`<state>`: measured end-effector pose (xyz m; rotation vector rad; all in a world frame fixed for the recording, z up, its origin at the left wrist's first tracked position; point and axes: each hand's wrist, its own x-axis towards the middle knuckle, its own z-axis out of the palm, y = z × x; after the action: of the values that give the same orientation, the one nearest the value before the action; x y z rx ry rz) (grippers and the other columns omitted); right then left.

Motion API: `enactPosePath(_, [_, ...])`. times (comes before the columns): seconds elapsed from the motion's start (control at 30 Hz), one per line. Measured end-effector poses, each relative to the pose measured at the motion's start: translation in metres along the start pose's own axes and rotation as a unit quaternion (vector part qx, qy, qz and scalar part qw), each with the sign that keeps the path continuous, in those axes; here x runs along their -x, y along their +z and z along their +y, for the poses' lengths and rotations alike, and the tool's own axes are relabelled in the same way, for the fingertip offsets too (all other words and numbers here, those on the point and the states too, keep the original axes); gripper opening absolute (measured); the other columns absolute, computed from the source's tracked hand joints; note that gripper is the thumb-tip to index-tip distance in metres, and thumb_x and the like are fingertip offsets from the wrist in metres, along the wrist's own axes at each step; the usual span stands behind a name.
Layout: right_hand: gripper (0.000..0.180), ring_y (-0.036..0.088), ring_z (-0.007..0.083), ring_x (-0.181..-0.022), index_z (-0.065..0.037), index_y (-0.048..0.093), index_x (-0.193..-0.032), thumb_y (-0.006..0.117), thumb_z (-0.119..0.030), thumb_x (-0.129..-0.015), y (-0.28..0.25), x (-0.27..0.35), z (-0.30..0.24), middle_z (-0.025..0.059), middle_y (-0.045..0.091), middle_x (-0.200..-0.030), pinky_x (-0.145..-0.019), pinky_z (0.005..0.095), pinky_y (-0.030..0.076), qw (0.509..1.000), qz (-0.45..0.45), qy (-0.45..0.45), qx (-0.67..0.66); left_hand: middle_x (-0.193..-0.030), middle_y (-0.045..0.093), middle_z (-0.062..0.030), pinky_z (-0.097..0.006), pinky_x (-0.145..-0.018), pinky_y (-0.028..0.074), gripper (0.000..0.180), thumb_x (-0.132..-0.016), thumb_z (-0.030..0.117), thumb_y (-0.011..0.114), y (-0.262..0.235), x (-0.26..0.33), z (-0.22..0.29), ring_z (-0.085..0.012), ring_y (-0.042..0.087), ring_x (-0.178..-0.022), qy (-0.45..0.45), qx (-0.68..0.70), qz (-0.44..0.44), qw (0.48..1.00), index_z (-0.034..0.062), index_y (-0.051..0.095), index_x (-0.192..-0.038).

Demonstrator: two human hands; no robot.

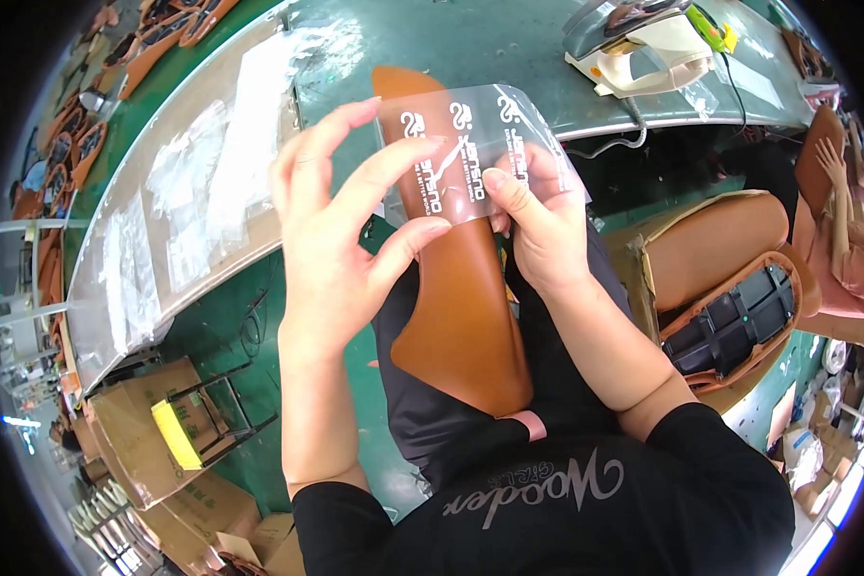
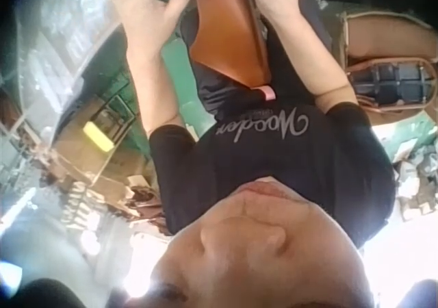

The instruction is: Applying heat-transfer logos to bicycle seat covers using an iron on a factory production line.

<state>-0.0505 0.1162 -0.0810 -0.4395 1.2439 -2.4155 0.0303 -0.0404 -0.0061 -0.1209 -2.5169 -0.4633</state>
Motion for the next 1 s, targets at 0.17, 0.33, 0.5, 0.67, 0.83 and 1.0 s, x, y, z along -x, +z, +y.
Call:
enactPosePath(0.17, [0.010, 0.047, 0.0036, -0.057, -0.007, 0.057, -0.081, 0.066, -0.011, -0.085, 0.0008, -0.0002, 0.0007, -0.0028, 0.054, -0.070, -0.052, 0.0177, 0.036, 1.000, 0.015, 0.018, -0.018, -0.133, 0.042, -0.0083, -0.044, -0.099, 0.034, 0.056, -0.058, 0.024, 0.081, 0.0060, 0.0061, -0.0020, -0.0335, 0.036, -0.119, -0.058, 0.033, -0.023, 0.997, 0.0242, 0.065, -0.112])
enactPosePath(0.33, [0.011, 0.047, 0.0044, -0.057, -0.008, 0.057, -0.080, 0.065, -0.013, -0.085, -0.0009, -0.0014, 0.0001, -0.0024, 0.054, -0.068, -0.052, 0.0178, 0.036, 0.999, 0.010, 0.037, -0.021, -0.136, 0.039, -0.0098, -0.045, -0.100, 0.035, 0.063, -0.058, 0.024, 0.082, 0.0037, 0.0055, 0.0007, -0.0350, 0.035, -0.120, -0.090, 0.052, -0.021, 0.994, 0.0257, 0.061, -0.117])
enactPosePath(0.5, [0.012, 0.045, 0.0062, -0.054, -0.006, 0.056, -0.083, 0.064, -0.016, -0.085, 0.0019, -0.0004, -0.0006, -0.0005, 0.053, -0.067, -0.050, 0.0186, 0.034, 0.999, 0.023, 0.033, -0.033, -0.138, 0.037, -0.0108, -0.045, -0.101, 0.034, 0.066, -0.058, 0.024, 0.082, 0.0027, 0.0067, -0.0004, -0.0356, 0.032, -0.122, -0.096, 0.064, -0.029, 0.993, 0.0263, 0.059, -0.120])
enactPosePath(0.67, [0.012, 0.045, 0.0062, -0.053, -0.006, 0.056, -0.082, 0.064, -0.015, -0.085, -0.0037, -0.0028, 0.0023, -0.0004, 0.053, -0.066, -0.049, 0.0186, 0.034, 0.999, 0.009, 0.030, -0.014, -0.138, 0.036, -0.0123, -0.046, -0.101, 0.033, 0.068, -0.057, 0.023, 0.082, 0.0000, 0.0030, 0.0007, -0.0362, 0.031, -0.123, -0.109, 0.079, -0.045, 0.990, 0.0264, 0.058, -0.121])
enactPosePath(0.83, [0.012, 0.044, 0.0057, -0.051, -0.007, 0.056, -0.080, 0.065, -0.013, -0.084, 0.0001, -0.0037, 0.0025, -0.0011, 0.053, -0.064, -0.048, 0.0177, 0.032, 0.998, 0.032, 0.043, -0.016, -0.139, 0.036, -0.0147, -0.047, -0.102, 0.032, 0.069, -0.058, 0.023, 0.082, -0.0013, 0.0018, -0.0031, -0.0366, 0.031, -0.124, -0.113, 0.088, -0.056, 0.988, 0.0258, 0.057, -0.122])
enactPosePath(1.0, [0.013, 0.043, 0.0052, -0.050, -0.008, 0.055, -0.078, 0.065, -0.013, -0.084, 0.0035, -0.0039, 0.0014, -0.0013, 0.052, -0.064, -0.047, 0.0171, 0.032, 0.998, 0.041, 0.046, -0.008, -0.138, 0.036, -0.0151, -0.047, -0.102, 0.032, 0.073, -0.058, 0.023, 0.082, -0.0020, 0.0007, -0.0027, -0.0371, 0.030, -0.125, -0.127, 0.105, -0.058, 0.985, 0.0252, 0.053, -0.125])
